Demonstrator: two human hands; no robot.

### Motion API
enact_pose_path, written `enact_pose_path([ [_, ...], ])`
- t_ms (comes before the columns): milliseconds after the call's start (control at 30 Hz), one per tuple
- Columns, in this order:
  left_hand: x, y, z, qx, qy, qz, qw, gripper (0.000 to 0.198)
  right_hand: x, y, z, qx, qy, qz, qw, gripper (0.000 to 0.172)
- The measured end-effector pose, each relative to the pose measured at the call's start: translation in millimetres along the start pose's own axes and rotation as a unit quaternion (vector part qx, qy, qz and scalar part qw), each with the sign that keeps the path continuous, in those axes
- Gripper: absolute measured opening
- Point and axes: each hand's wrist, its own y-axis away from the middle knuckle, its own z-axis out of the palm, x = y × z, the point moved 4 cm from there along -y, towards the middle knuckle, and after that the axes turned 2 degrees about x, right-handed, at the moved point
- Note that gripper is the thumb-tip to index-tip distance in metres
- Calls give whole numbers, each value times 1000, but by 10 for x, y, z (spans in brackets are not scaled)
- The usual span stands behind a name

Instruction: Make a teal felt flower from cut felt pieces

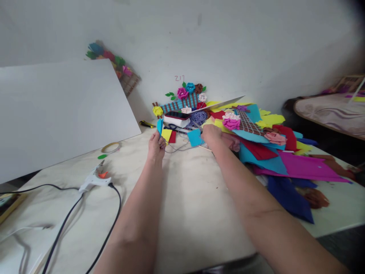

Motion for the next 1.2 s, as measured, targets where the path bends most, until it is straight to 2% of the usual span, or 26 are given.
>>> enact_pose_path([
  [67,-44,8,27,4,-13,-1,1000,37,-9,-11,-25,-3,2,1,1000,28],
  [133,-73,12,50,8,-22,-5,1000,36,-17,-28,-69,21,-30,4,999,26],
  [233,-91,28,95,4,-26,-9,1000,37,-108,-30,-56,23,-199,-1,980,26],
  [300,-96,50,133,-2,-24,-11,1000,39,-266,20,61,-63,-381,-8,922,28],
  [367,-103,75,169,-7,-22,-16,1000,40,-460,116,184,-135,-523,-2,841,33],
  [433,-109,94,195,-8,-18,-20,1000,39,-650,229,286,-190,-602,-13,775,34],
  [500,-115,102,205,-6,-16,-24,1000,39,-772,314,369,-224,-630,-19,743,29],
  [600,-129,97,197,-3,-17,-37,999,39,-763,322,426,-191,-634,-4,749,26],
  [733,-153,84,182,-8,-26,-51,998,35,-609,252,436,-158,-626,44,762,25],
  [800,-162,78,176,-7,-30,-47,998,34,-585,252,426,-177,-638,52,748,24],
  [900,-166,70,164,-4,-38,-33,999,33,-681,320,409,-244,-668,7,703,26],
  [967,-163,66,155,2,-45,-22,999,33,-767,377,413,-272,-667,-20,694,29],
  [1067,-162,58,143,14,-52,-8,999,33,-809,409,439,-243,-643,2,726,30],
  [1200,-179,31,135,26,-61,0,998,31,-747,355,427,-203,-615,25,761,35],
])
